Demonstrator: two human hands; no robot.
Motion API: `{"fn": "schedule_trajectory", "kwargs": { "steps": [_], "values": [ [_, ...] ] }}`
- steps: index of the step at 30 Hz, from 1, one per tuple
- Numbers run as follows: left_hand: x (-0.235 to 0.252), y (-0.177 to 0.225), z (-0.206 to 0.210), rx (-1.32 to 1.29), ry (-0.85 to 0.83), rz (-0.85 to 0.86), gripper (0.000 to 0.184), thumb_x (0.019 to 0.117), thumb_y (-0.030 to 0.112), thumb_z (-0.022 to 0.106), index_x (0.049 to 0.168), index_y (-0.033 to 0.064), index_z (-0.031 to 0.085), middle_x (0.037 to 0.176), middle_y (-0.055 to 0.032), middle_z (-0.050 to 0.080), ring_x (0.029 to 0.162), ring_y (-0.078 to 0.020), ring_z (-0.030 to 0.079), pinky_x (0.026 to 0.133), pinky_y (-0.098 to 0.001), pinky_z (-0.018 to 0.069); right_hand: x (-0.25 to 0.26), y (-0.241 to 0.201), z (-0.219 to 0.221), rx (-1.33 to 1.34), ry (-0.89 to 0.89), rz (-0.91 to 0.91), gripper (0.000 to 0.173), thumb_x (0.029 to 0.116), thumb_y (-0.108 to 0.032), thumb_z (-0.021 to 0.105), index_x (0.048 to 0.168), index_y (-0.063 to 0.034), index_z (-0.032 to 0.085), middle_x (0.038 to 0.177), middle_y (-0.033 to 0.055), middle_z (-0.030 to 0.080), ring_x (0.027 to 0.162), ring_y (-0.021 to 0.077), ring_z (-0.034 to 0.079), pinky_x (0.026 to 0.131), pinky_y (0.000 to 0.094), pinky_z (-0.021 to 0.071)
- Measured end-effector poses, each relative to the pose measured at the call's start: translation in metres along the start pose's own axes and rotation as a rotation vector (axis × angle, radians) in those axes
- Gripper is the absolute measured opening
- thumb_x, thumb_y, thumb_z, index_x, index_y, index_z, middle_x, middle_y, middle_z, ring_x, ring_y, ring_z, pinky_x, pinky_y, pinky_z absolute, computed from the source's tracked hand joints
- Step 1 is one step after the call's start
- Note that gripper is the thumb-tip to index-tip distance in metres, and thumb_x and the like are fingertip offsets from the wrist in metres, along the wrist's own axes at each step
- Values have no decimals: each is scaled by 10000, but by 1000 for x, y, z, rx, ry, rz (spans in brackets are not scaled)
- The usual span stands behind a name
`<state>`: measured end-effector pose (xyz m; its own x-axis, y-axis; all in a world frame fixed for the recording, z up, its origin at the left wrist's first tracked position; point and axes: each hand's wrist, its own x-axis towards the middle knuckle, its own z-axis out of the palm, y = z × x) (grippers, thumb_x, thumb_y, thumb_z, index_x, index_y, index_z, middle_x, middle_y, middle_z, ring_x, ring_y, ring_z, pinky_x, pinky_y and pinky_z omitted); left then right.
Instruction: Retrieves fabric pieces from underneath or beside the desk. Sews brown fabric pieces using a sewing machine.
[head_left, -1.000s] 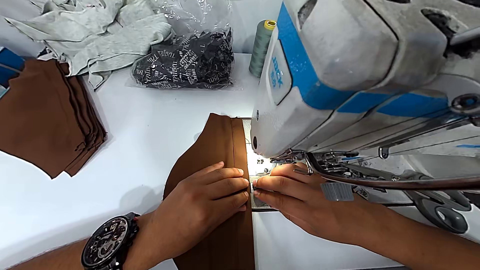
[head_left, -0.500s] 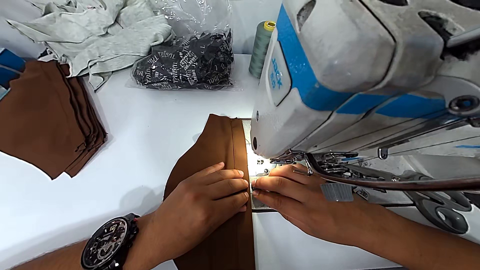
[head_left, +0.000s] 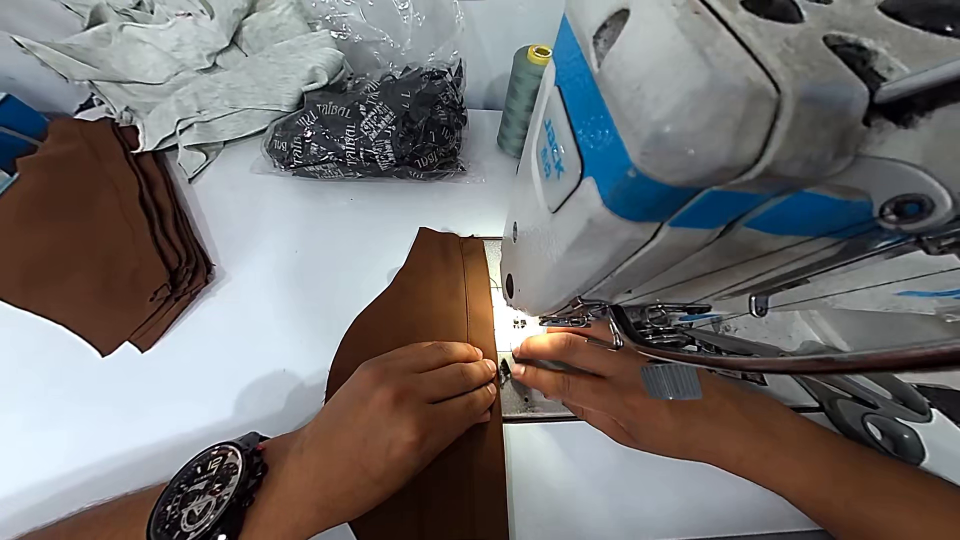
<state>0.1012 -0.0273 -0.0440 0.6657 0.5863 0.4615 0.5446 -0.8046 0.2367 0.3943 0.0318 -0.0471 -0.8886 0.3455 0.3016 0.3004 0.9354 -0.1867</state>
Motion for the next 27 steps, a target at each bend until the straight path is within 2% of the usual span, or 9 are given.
{"fn": "schedule_trajectory", "kwargs": {
  "steps": [3,5,8,13,15,19,24,27],
  "values": [
    [0,0,0,-2,0,-7,260,1062,239,552,1070,145,794,1139,26,758,1175,-113,664,1008,-241,525,1,0,0,2,-2,-25,331,1058,-233,507,1337,-269,679,1333,-8,653,1246,145,595,992,337,512],
    [0,0,0,1,-3,-5,259,1063,235,550,1070,144,793,1150,24,754,1176,-119,661,1006,-247,525,1,1,1,30,5,-55,319,1060,-208,509,1320,-233,692,1327,-11,667,1253,154,591,1037,346,494],
    [0,0,0,1,-3,-1,257,1063,228,550,1070,143,792,1151,26,753,1155,-115,667,990,-244,529,1,5,2,32,22,-28,295,1072,-228,498,1251,-204,731,1307,-36,691,1244,91,615,1024,280,507],
    [0,0,1,16,7,-2,256,1060,242,556,1067,153,796,1153,41,750,1172,-123,653,1033,-282,505,4,1,2,9,16,-59,315,1063,-204,503,1307,-212,704,1314,-27,685,1229,127,614,1009,317,505],
    [0,0,1,23,1,-10,261,1061,255,553,1065,163,797,1159,51,746,1192,-128,642,1071,-315,489,3,1,5,18,33,-59,322,1062,-185,505,1321,-213,694,1329,-31,677,1242,132,608,1032,330,497],
    [0,0,1,1,5,-22,249,1060,249,559,1046,155,789,1140,42,745,1180,-128,657,1088,-325,501,4,-2,9,-14,44,-58,334,1066,-178,503,1349,-227,672,1344,-32,668,1246,148,602,1026,338,497],
    [0,0,1,-13,13,-28,233,1053,243,572,1045,150,786,1128,15,738,1172,-128,654,1029,-266,523,6,-3,10,-29,45,-62,332,1065,-167,499,1345,-217,669,1324,-32,672,1223,151,603,1009,335,490],
    [0,1,2,3,19,-31,228,1048,249,579,1050,161,789,1113,5,727,1146,-129,656,979,-257,542,8,-6,10,-66,40,-60,337,1064,-176,499,1355,-235,658,1314,-48,673,1193,147,601,946,314,486]
  ]
}}
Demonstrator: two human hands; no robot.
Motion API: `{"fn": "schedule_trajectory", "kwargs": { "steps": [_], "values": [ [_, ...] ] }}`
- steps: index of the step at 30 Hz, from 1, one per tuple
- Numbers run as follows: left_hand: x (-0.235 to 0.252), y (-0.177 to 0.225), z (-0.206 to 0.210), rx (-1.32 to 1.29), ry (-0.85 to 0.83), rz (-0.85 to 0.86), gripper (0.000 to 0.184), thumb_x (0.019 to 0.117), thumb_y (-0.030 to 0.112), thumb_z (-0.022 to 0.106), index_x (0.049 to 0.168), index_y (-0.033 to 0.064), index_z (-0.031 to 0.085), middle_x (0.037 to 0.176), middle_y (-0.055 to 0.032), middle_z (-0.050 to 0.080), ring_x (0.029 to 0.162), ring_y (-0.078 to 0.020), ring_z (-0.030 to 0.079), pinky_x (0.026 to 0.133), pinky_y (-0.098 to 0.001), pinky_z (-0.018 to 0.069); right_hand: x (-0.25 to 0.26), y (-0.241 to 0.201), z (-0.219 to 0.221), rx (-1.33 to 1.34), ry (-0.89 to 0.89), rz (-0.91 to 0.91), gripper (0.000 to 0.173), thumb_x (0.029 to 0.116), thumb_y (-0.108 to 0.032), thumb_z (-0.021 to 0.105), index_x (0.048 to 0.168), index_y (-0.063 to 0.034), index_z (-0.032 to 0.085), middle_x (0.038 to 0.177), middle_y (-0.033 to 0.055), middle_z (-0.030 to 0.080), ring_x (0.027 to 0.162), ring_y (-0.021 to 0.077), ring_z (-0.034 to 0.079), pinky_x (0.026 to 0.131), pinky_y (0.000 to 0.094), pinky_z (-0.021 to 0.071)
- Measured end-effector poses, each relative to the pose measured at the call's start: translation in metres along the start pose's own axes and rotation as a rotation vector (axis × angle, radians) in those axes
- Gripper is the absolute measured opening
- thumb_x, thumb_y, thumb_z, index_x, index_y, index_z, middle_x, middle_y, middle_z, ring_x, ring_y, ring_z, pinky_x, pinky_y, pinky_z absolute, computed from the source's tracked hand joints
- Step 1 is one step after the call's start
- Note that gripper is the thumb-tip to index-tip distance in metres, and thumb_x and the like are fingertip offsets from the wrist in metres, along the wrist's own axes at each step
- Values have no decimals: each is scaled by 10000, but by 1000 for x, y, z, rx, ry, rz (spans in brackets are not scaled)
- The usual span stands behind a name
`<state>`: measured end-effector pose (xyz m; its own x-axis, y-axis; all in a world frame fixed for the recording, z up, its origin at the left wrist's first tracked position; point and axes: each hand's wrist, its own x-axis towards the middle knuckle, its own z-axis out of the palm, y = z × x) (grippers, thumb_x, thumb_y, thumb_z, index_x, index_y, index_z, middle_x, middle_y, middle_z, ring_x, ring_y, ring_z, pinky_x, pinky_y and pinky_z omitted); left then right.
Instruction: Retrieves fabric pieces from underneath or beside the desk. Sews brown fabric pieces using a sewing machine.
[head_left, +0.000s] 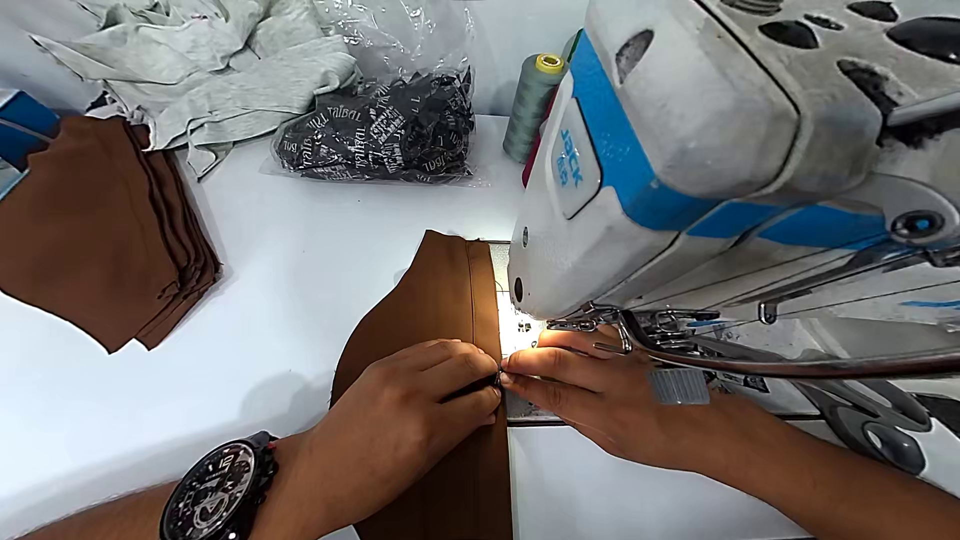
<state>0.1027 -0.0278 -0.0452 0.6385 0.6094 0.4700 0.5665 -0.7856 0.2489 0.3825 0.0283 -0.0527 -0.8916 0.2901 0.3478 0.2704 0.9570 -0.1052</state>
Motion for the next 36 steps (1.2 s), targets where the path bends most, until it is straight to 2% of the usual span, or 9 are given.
{"fn": "schedule_trajectory", "kwargs": {
  "steps": [4,9,15,20,24,28,31,34,36],
  "values": [
    [0,0,0,31,10,0,220,1042,262,591,1051,178,794,1116,-3,714,1088,-129,662,918,-263,557,1,-1,1,-14,4,-3,338,1064,-181,499,1361,-237,652,1326,-60,665,1195,152,581,910,311,460],
    [-1,0,0,27,19,15,215,1043,245,593,1054,168,793,1203,-10,713,1132,-132,664,966,-285,552,0,-1,3,-29,22,-9,337,1063,-158,496,1349,-226,662,1337,-57,668,1227,147,574,954,315,449],
    [1,1,-1,35,36,19,219,1050,259,583,1093,128,753,1021,8,733,1050,-119,681,940,-266,548,-1,-1,4,-59,21,-18,354,1064,-129,485,1358,-226,658,1355,-79,658,1248,141,563,975,311,451],
    [-1,-1,0,32,31,13,249,1047,276,590,1114,118,769,1163,-13,722,1128,-122,664,984,-260,540,-2,-1,5,-60,12,-11,358,1067,-136,480,1365,-236,651,1370,-87,647,1261,140,555,983,318,447],
    [-2,-3,0,13,20,39,261,1056,262,575,1079,102,780,1136,-6,749,1172,-136,662,1030,-265,519,-2,-1,5,-54,19,-9,350,1073,-142,486,1364,-234,657,1367,-93,649,1253,132,562,988,313,454],
    [-2,-3,-3,27,2,33,265,1058,275,567,1064,140,795,1140,26,748,1212,-146,647,1105,-337,488,-3,-1,4,-49,18,-9,368,1071,-130,486,1380,-247,649,1388,-92,637,1237,127,563,974,305,443],
    [-2,-1,-4,36,-22,30,281,1069,280,546,1075,135,787,1161,13,746,1209,-153,659,1085,-339,514,-4,-4,-2,-40,-11,6,357,1072,-148,482,1380,-242,633,1409,-63,624,1261,159,563,1009,340,460],
    [-3,1,-4,53,-35,22,307,1084,271,511,1104,110,771,1183,-15,739,1216,-166,659,1080,-337,518,-9,-17,-8,-23,23,48,288,1064,-222,521,1324,-234,644,1356,0,652,1208,200,616,975,373,508],
    [-2,-1,-3,58,-32,12,315,1084,276,504,1115,108,768,1197,-22,738,1230,-166,652,1088,-333,508,-11,-24,-12,-26,27,43,280,1058,-244,538,1320,-226,637,1352,12,640,1162,203,607,952,359,487]
  ]
}}
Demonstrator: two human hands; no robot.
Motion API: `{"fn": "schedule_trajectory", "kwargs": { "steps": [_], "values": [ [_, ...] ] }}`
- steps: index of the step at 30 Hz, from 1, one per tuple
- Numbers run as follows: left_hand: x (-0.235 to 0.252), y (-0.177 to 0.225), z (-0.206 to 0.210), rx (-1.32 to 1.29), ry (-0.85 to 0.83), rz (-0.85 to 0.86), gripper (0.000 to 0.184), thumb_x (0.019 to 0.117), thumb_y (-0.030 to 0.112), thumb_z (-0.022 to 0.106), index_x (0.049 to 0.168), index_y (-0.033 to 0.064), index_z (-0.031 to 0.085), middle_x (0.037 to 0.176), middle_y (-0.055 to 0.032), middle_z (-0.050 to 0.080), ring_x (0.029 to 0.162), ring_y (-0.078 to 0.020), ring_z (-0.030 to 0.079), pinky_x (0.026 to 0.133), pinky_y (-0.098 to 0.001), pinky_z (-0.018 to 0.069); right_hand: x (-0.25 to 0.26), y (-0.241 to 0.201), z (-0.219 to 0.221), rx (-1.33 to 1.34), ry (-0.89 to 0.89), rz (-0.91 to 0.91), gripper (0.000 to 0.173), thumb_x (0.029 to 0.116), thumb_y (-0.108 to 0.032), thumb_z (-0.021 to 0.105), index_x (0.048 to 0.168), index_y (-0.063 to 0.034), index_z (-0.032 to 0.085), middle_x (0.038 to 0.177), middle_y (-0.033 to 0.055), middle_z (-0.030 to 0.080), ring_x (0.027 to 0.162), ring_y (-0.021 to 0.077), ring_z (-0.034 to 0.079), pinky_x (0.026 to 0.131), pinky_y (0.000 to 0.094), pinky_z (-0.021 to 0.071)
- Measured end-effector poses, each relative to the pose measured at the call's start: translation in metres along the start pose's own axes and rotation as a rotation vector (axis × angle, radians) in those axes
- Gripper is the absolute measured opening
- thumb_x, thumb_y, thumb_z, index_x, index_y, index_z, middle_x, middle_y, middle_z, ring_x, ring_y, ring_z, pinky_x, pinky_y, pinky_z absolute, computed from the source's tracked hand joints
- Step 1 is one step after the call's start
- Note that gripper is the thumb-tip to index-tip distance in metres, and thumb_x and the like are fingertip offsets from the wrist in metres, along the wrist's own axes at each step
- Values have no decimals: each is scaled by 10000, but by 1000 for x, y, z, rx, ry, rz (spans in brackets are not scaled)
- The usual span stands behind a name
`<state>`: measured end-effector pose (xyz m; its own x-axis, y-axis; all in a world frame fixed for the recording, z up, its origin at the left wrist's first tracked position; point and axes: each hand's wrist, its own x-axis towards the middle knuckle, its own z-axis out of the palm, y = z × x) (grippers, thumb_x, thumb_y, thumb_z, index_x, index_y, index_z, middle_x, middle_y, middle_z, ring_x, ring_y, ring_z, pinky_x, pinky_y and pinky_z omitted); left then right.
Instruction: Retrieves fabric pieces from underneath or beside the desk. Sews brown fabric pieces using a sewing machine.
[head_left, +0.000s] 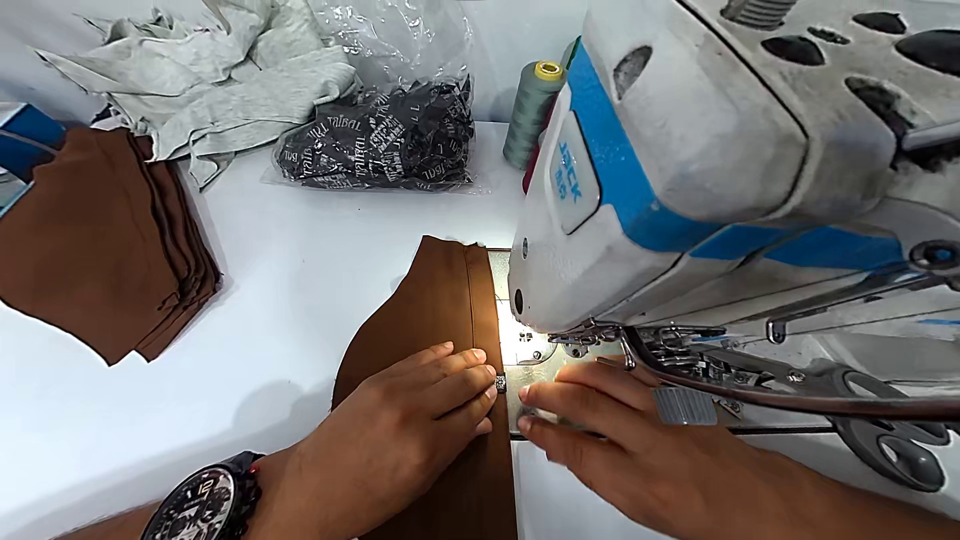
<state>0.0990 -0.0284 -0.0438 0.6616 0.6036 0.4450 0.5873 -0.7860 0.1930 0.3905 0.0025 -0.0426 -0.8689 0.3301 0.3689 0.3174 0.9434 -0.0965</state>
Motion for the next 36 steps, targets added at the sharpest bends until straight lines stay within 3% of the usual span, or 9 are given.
{"fn": "schedule_trajectory", "kwargs": {
  "steps": [3,9,13,16,19,24,28,36],
  "values": [
    [4,-11,3,-20,-10,-23,326,1086,283,502,1139,109,772,1225,-27,732,1282,-169,622,1122,-348,488,-3,-3,-2,-20,-18,-16,279,1061,-258,531,1323,-221,618,1371,3,618,1190,200,578,976,354,450],
    [29,-26,12,-3,7,28,310,1067,262,523,1071,104,790,1206,-40,733,1275,-162,623,1118,-322,484,-6,5,0,-52,22,139,270,1069,-300,492,1257,-220,669,1278,10,689,1144,189,653,932,354,537],
    [39,-22,17,40,32,48,304,1064,251,529,1045,104,794,1123,-42,750,1201,-163,662,1083,-299,500,-6,12,0,-68,21,262,318,1075,-341,452,1207,-225,717,1214,-12,727,1035,164,689,845,354,552],
    [39,-21,18,37,26,27,304,1065,268,530,1054,124,797,1106,-35,744,1178,-152,666,1063,-290,513,-7,15,5,-71,14,299,326,1068,-337,447,1234,-234,708,1145,-19,734,988,157,699,812,362,576],
    [40,-20,19,50,79,23,292,1053,280,541,998,156,799,1004,6,737,1053,-94,681,975,-226,521,-7,18,10,-66,-20,314,357,1067,-342,436,1284,-238,700,1049,-9,728,909,169,696,747,371,575],
    [41,-17,22,3,24,-11,291,1062,277,541,1068,140,797,1060,-19,726,1119,-133,668,1009,-267,531,-7,22,14,-78,-78,304,378,1066,-318,413,1278,-205,705,1076,-12,736,983,159,704,792,350,580],
    [42,-15,23,1,17,-23,289,1061,281,545,1072,139,796,1030,-17,723,1089,-128,682,1030,-291,534,6,17,-5,-64,-159,306,335,1065,-259,452,1269,-170,703,1107,17,743,993,175,716,804,337,571],
    [41,-12,26,9,28,-47,285,1062,286,545,1072,148,794,1023,-26,708,1087,-149,677,1020,-294,535,8,19,-6,-124,-117,234,317,1047,-210,484,1251,-156,720,1110,17,736,989,182,708,802,332,566]
  ]
}}
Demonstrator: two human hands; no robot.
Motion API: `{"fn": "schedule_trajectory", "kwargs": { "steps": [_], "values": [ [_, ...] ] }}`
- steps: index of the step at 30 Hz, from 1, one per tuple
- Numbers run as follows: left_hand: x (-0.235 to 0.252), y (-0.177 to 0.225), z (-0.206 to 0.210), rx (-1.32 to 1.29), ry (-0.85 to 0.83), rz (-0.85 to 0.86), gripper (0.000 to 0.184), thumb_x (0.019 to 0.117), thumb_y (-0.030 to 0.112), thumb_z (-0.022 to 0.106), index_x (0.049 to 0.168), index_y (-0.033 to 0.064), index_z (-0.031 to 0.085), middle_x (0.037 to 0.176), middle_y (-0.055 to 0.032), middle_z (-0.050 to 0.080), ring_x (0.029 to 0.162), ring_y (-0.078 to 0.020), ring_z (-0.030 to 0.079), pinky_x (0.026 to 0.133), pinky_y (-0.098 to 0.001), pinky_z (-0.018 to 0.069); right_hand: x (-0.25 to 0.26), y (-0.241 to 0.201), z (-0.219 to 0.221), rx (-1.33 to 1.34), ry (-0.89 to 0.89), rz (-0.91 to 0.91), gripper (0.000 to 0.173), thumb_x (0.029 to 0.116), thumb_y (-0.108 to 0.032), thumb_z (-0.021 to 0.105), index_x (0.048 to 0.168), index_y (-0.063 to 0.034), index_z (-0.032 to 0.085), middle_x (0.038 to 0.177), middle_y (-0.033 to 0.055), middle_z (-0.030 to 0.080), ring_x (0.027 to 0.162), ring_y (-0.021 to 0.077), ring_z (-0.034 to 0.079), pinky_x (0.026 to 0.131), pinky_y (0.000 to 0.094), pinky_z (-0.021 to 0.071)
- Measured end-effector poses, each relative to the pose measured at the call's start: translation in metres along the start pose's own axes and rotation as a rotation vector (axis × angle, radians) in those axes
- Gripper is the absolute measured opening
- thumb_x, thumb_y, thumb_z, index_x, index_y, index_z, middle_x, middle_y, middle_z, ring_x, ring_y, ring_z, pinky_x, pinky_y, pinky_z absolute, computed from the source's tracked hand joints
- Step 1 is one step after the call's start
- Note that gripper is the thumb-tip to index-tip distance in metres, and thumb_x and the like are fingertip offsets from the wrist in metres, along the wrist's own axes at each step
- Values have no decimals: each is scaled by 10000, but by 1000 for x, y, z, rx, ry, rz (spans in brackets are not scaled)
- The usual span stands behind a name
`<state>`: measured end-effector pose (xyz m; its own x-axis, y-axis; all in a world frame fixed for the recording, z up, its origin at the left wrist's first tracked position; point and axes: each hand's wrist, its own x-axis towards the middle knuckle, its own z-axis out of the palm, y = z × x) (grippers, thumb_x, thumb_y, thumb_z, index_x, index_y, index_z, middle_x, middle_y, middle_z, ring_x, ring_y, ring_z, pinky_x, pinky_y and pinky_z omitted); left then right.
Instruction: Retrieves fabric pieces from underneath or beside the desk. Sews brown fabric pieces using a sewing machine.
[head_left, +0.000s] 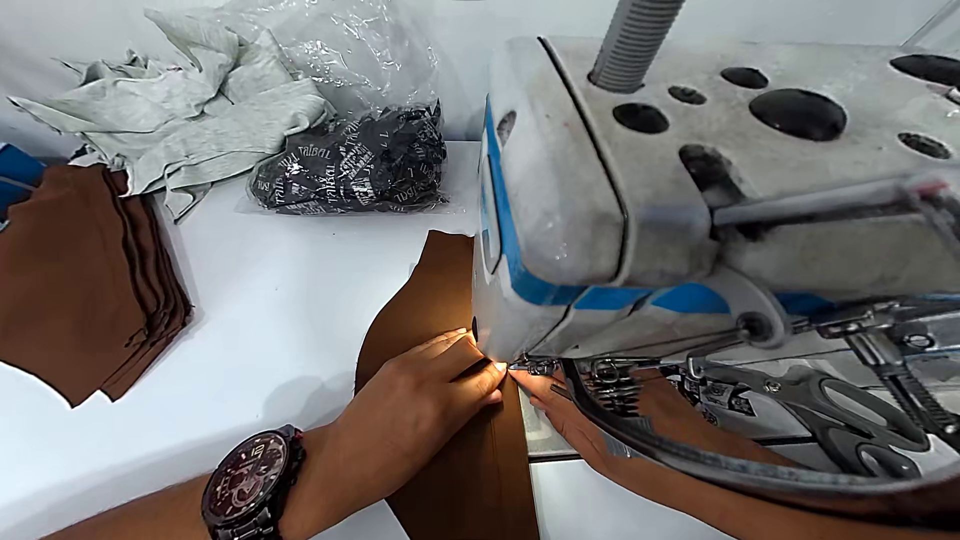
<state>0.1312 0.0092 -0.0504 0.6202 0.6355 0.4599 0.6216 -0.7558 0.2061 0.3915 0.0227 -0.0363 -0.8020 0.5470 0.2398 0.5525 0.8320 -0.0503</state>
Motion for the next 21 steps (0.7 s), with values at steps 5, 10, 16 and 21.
{"fn": "schedule_trajectory", "kwargs": {
  "steps": [5,10,16,21],
  "values": [
    [1,0,0,27,4,11,279,1059,284,547,1070,159,795,1029,-25,707,1097,-165,672,1014,-301,536,2,-3,-4,11,-35,25,299,1043,-195,492,1223,-139,724,1069,31,742,951,192,722,775,339,576],
    [-4,1,-3,17,12,16,324,1067,356,515,1108,185,787,1004,-6,719,1049,-131,680,1002,-297,531,1,-1,2,17,-25,35,296,1042,-193,492,1208,-153,733,1048,18,746,959,180,718,787,333,575],
    [-3,-2,-4,51,7,22,336,1063,340,493,1090,199,797,975,1,731,1038,-130,688,997,-289,526,10,-2,-9,22,-94,115,288,1029,-187,501,1156,-171,759,1008,24,754,939,196,726,773,363,577],
    [-2,-7,-3,13,-29,23,319,1057,335,510,1111,211,798,1057,-24,728,1162,-170,657,1080,-344,500,7,4,-4,-20,-32,102,263,1019,-229,528,1073,-189,782,941,10,750,908,171,721,773,345,575]
  ]
}}
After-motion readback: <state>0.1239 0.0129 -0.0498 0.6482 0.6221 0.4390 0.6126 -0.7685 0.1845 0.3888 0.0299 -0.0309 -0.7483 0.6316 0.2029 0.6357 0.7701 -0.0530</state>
